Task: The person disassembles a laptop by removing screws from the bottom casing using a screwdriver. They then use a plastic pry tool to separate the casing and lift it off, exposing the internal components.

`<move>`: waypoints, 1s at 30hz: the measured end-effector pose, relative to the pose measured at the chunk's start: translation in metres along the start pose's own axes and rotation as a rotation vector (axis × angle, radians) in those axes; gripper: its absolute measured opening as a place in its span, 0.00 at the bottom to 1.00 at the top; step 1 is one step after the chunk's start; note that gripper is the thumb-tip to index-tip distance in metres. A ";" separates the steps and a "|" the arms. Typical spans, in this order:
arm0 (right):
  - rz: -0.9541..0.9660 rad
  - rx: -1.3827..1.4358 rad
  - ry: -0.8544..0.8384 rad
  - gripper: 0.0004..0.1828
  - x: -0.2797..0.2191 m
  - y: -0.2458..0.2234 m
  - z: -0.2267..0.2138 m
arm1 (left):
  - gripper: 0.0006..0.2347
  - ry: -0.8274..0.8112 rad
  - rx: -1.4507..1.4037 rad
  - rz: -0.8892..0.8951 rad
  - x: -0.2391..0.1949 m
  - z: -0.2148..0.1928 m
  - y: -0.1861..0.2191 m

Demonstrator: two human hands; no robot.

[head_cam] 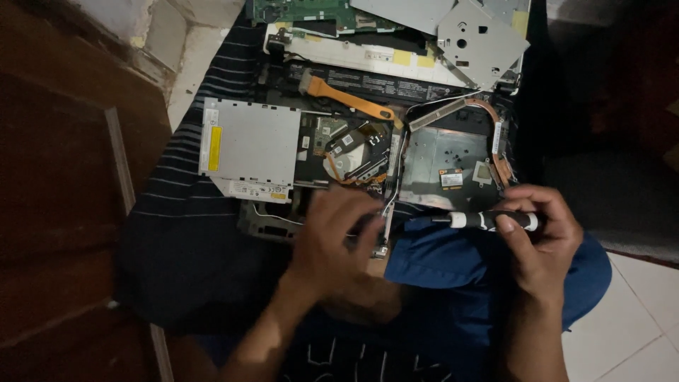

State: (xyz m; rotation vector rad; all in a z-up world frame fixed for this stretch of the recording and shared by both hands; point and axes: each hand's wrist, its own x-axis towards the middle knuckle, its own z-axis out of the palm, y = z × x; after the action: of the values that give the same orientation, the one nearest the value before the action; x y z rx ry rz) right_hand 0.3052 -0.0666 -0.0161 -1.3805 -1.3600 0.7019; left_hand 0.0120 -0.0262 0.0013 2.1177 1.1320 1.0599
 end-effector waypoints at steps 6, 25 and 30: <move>-0.001 0.063 -0.089 0.16 -0.002 -0.002 0.002 | 0.10 -0.010 -0.494 -0.272 -0.013 0.018 0.034; -0.024 0.026 -0.085 0.15 -0.006 -0.004 -0.003 | 0.05 0.104 -0.450 -0.205 -0.010 0.025 0.041; -0.083 -0.048 -0.097 0.13 -0.006 -0.005 -0.003 | 0.06 0.159 -0.356 -0.122 -0.009 0.024 0.033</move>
State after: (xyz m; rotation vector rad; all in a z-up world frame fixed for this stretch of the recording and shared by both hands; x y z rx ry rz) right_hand 0.3055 -0.0738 -0.0122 -1.3340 -1.5103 0.6931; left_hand 0.0432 -0.0529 0.0078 1.6930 1.0394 1.2831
